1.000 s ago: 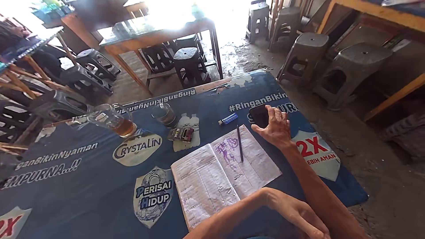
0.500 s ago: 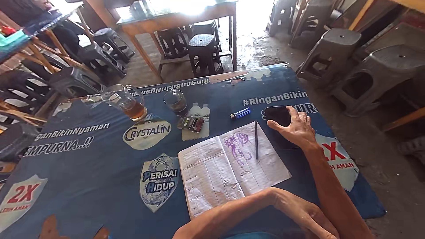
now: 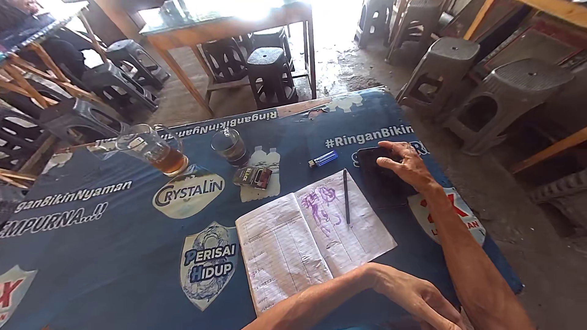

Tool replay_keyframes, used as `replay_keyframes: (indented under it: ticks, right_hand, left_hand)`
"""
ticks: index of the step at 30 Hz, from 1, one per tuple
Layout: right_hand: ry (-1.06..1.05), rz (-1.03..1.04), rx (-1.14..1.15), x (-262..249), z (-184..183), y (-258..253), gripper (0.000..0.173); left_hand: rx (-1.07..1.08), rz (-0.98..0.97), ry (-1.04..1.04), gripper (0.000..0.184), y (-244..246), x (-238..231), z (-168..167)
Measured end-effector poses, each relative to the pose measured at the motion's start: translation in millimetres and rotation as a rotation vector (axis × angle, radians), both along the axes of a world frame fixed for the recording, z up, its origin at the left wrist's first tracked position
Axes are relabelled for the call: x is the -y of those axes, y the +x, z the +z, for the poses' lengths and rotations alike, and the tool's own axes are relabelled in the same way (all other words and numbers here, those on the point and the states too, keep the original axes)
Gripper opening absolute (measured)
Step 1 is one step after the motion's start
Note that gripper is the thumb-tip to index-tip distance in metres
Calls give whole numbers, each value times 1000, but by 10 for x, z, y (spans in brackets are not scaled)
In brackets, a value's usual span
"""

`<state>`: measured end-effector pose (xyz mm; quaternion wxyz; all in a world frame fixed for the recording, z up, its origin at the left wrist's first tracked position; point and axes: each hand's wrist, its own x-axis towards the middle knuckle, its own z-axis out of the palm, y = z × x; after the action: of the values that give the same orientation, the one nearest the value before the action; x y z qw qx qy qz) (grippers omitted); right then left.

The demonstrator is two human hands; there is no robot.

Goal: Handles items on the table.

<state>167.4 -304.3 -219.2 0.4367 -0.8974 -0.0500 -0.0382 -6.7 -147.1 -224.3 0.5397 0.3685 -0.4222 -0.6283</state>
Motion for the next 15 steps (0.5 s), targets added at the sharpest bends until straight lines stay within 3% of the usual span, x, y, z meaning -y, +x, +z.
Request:
replay_keyframes:
  ticks: [5, 15]
  right_hand:
    - [1, 12, -15, 16, -8, -31, 60]
    - [8, 11, -1, 0, -21, -44, 59]
  left_hand:
    - [-16, -10, -14, 30, -11, 4, -16]
    - [-8, -7, -29, 29, -9, 10, -24]
